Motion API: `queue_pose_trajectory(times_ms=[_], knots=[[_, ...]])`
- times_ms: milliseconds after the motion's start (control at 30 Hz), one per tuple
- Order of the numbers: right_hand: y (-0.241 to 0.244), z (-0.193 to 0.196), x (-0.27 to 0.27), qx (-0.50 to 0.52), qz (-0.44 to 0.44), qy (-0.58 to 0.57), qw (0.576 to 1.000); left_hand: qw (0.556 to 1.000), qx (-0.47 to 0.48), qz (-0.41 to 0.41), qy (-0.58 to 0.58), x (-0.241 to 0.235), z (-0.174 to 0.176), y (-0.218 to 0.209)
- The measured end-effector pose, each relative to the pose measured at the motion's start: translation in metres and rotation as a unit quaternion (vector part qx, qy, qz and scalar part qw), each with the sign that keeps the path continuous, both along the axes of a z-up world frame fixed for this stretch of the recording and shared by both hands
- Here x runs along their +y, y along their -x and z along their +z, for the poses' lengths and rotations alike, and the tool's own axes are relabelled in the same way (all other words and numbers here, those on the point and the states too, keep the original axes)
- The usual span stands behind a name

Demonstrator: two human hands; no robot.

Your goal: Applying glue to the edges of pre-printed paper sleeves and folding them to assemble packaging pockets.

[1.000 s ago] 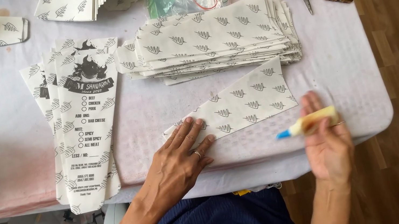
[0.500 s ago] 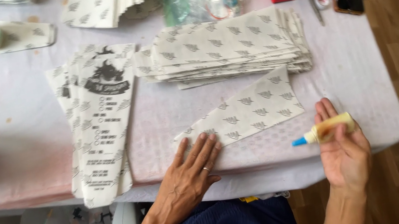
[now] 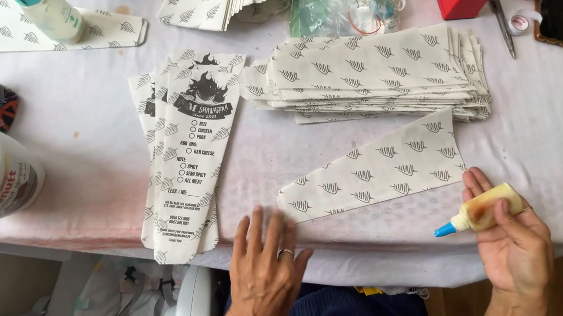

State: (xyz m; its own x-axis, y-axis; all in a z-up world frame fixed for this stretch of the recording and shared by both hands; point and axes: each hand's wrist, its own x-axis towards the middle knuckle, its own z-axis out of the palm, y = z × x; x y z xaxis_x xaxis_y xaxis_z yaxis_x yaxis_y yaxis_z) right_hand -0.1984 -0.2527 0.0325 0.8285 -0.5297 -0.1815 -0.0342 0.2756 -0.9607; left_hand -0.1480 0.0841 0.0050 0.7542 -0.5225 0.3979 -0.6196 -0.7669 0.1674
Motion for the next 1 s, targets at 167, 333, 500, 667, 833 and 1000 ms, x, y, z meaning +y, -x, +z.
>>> queue_pose_trajectory(times_ms=[167,333,500,667,833,1000], knots=[[0.002,-0.008,-0.005,-0.013,0.005,-0.003,1.000,0.995,-0.009,-0.060,0.082,-0.055,0.004,-0.007],[0.016,-0.023,-0.037,-0.048,-0.016,0.008,0.999,0.985,0.023,-0.172,-0.004,-0.094,-0.004,-0.021],[0.035,-0.039,-0.068,-0.171,-0.084,-0.171,0.967,0.958,0.114,-0.222,0.144,-0.058,0.005,-0.020],[0.031,-0.034,-0.058,-0.153,-0.105,-0.135,0.973,0.920,0.279,0.077,0.263,0.028,0.025,-0.092],[0.031,-0.036,-0.058,-0.156,-0.101,-0.123,0.975,0.948,0.150,0.207,0.191,0.088,0.026,-0.154],[0.033,-0.041,-0.060,-0.157,-0.111,-0.120,0.974,0.938,-0.061,0.285,-0.188,0.054,-0.007,-0.180]])
